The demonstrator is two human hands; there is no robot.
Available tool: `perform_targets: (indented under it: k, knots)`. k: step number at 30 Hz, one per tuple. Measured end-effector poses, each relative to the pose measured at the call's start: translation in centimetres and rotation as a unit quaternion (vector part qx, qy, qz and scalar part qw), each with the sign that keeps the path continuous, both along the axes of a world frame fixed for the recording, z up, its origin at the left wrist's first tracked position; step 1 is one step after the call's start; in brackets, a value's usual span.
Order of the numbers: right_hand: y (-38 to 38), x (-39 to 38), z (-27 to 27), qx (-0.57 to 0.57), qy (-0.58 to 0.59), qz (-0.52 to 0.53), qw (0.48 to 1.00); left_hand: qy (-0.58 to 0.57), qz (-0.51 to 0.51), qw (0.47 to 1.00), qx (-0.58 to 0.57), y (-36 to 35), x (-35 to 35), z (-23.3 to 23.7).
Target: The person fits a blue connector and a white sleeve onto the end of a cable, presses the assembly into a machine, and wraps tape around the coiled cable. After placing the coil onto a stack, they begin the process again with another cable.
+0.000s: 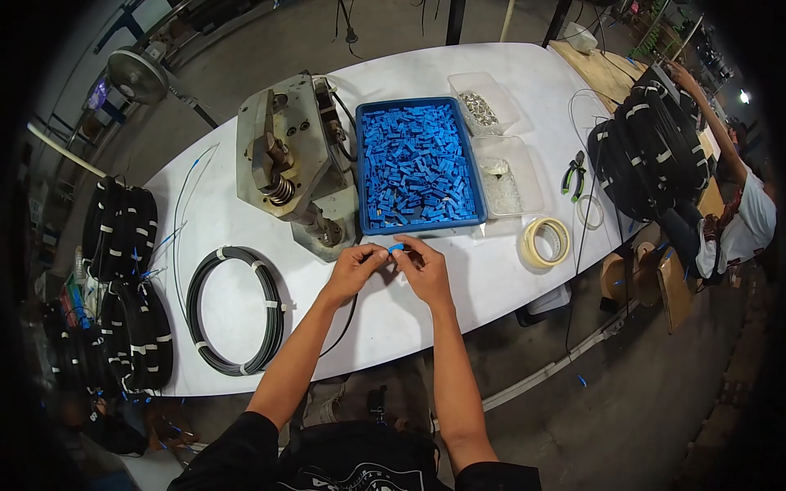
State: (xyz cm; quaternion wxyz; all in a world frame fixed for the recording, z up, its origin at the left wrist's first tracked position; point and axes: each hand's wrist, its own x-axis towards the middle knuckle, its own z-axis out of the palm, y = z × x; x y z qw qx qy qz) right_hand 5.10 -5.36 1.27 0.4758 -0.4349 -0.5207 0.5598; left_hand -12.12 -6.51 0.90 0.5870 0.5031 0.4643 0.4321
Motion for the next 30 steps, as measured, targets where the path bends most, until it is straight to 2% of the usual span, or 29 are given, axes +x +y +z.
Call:
perform_targets:
  k: [5,10,17,19,27,30]
  knots:
    - [0.1,0.5,-1.4,0.003,0.001,0.007,1.0,0.022,-0.03,0.998,-0.05,0.2,-0.5,1.2]
    - [0.1,0.1,-2.0,0.02,-0.002,-0.003,1.0,-0.032,-0.064,0.993,-0.092,0.5,-1.2,1.7]
    - [0.1,-0.1,-2.5,0.037,-0.007,-0.004,0.999,-0.024,-0.068,0.995,-0.073,0.6,-1.3,1.1]
    - [0.1,-0.1,-2.2,0.04,-0.005,-0.004,0.999,0.029,-0.08,0.995,-0.05,0.6,-1.4,0.9]
    - [0.3,0.0,-1.7,0.051,-0.048,0.008,0.998,0.014,-0.087,0.995,-0.053,0.7,-1.2,0.2]
    - [0.3,0.1,-1.2,0.026,-0.015,0.008,1.0,0.016,-0.082,0.995,-0.049,0.9,-1.1,0.2]
